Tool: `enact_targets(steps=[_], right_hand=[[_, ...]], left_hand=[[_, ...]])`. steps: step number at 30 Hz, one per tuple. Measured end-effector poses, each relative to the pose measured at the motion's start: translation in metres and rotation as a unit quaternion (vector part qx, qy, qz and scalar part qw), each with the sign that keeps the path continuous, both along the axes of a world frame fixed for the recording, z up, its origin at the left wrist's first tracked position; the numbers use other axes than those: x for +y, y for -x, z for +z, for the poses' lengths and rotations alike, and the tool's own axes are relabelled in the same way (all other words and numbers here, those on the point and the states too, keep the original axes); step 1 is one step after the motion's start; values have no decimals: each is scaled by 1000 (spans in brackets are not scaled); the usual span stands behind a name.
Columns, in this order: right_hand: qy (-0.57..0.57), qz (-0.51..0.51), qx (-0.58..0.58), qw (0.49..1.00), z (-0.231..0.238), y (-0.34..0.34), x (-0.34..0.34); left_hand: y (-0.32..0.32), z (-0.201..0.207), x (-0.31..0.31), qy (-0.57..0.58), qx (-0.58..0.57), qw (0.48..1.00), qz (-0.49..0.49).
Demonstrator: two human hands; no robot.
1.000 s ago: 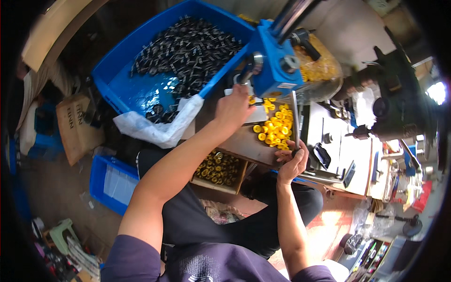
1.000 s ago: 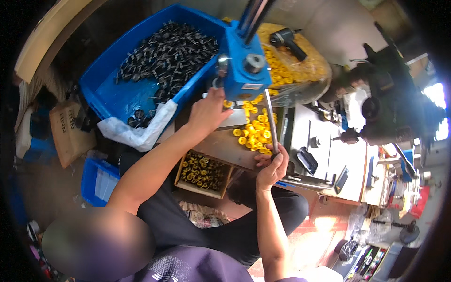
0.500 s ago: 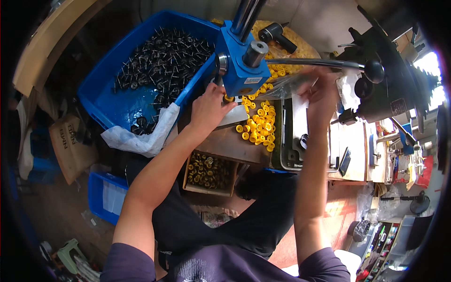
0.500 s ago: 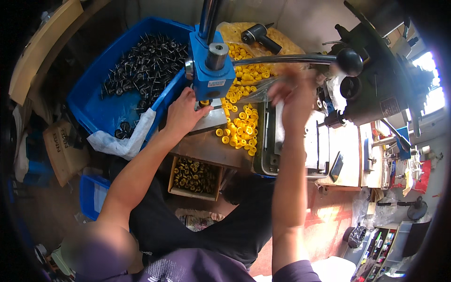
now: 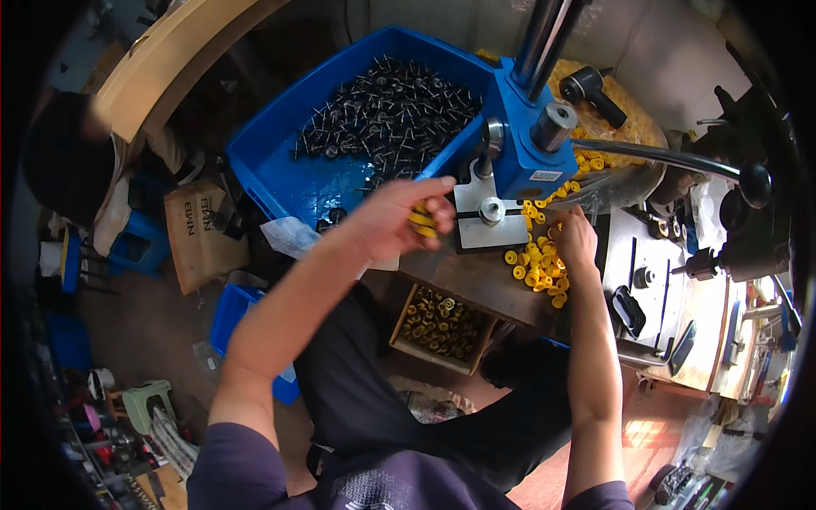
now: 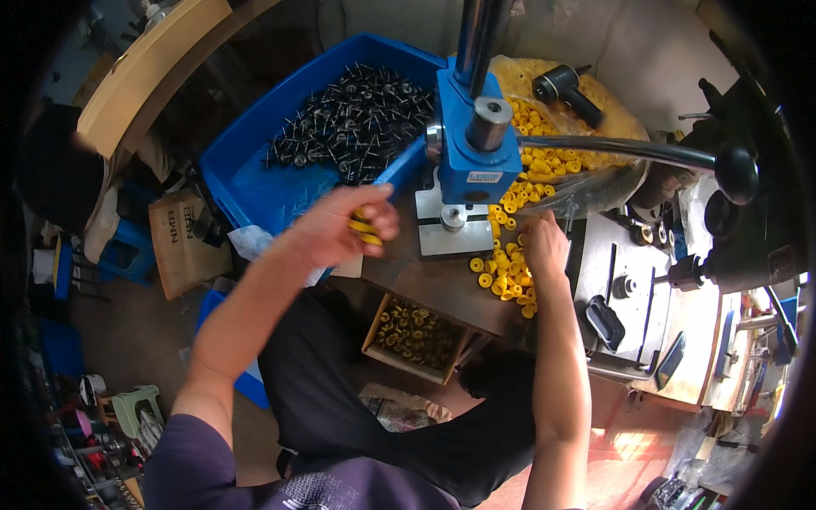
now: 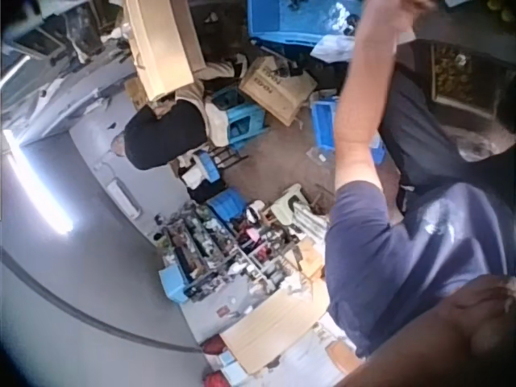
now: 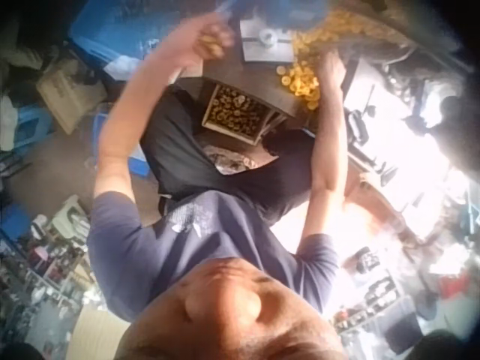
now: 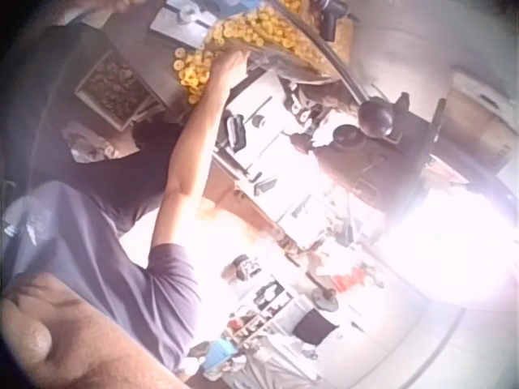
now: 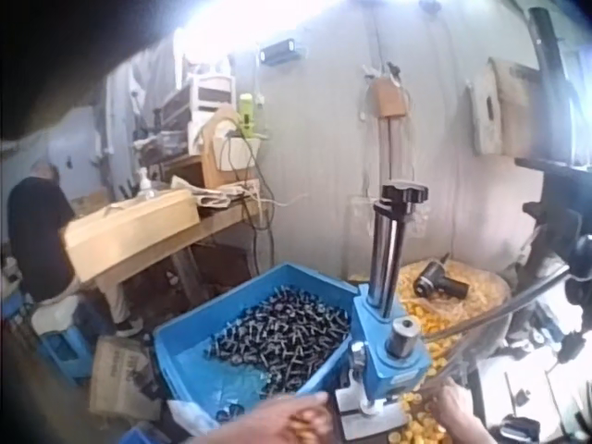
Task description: The person assembles small screws with yellow plastic components using a manual press.
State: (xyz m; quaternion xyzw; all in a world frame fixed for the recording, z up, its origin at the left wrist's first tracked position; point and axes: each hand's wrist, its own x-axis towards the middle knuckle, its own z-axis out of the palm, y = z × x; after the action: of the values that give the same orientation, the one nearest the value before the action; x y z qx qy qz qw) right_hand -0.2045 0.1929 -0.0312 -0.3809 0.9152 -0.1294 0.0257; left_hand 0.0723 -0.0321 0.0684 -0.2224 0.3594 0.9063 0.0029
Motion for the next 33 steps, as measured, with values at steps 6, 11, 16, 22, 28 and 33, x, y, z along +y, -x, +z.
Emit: enact_targets(steps=[6,11,16,22,28,33], right_hand=[[101,38,25,994,4,4,-4],[281,35,-74,956,29,-21,-22],[381,35,-174,907,25,-34,-32],[376,92,-151,909,14,-48,-43],[343,123,-109,925,23,-74,-46],[309,171,-86,931,23,-80,-45]], left_hand=[[-26,-4,-98,831,-292,466,-82],[-30,-39,-121,804,-348,445,-187],[-26,-38,-119,791,-359,454,-199],[-19,25,-71,883,-259,384,-79],[29,29,13,860,-106,493,78],[62,-24,37,755,-70,639,128]])
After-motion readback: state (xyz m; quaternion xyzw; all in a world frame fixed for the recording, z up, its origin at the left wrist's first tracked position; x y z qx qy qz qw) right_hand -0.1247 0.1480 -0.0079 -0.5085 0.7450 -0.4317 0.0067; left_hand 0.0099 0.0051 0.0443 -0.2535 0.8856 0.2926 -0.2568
